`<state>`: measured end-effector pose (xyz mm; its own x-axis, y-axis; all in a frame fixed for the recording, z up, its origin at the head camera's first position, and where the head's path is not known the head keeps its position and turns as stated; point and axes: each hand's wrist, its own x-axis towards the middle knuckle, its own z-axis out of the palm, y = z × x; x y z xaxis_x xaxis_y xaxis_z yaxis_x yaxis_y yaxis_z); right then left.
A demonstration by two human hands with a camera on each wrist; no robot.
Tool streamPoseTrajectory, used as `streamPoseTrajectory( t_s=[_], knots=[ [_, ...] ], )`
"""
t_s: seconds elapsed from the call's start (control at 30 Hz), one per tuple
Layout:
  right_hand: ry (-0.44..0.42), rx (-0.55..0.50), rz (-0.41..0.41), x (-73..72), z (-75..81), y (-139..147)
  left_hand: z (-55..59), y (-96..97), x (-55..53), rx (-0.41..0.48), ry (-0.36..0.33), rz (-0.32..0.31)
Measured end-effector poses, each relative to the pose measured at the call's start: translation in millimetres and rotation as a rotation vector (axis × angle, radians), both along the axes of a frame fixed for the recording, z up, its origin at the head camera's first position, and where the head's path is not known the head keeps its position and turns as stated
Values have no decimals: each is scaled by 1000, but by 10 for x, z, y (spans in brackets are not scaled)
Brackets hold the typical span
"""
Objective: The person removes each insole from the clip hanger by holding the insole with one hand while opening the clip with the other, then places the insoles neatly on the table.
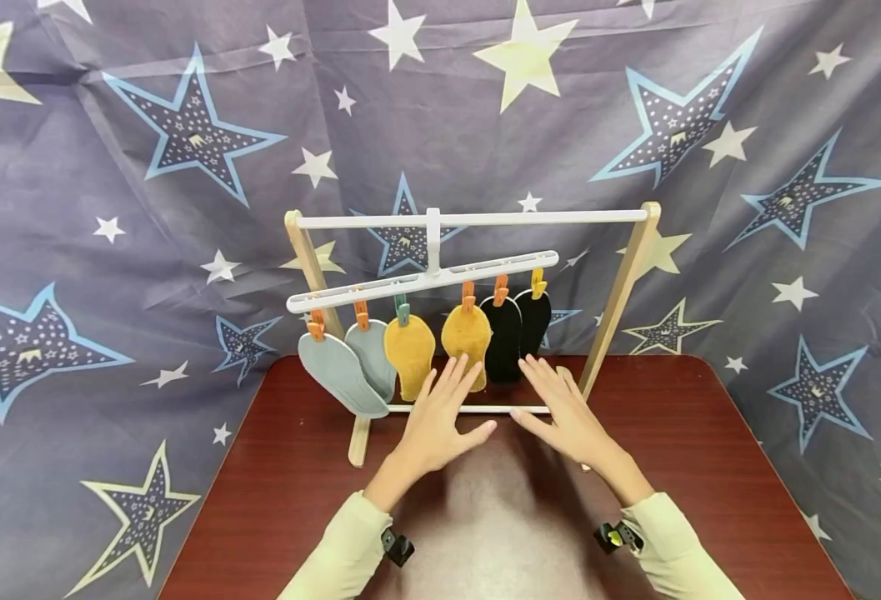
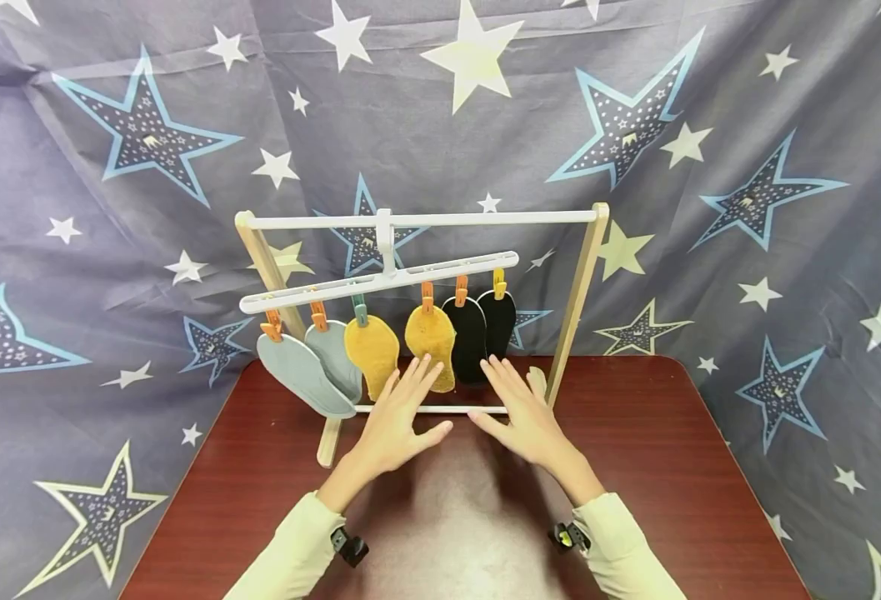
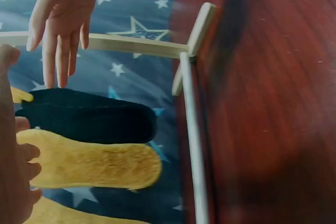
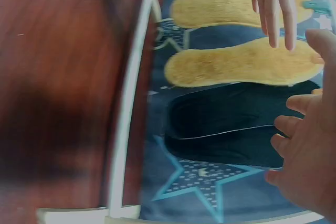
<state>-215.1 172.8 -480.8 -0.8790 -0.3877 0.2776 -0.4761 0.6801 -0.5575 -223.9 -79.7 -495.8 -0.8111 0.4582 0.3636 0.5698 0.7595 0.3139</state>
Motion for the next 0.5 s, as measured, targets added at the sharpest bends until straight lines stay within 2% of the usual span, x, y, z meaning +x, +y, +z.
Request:
streamPoseTrajectory(
  t_s=[0.27, 0.5],
  knots=[
    [44, -168, 1, -88, 427, 48, 375, -19, 23, 204, 260, 8],
    [158, -339, -66, -216, 803, 95, 767, -16, -45, 403, 478, 40]
  ],
)
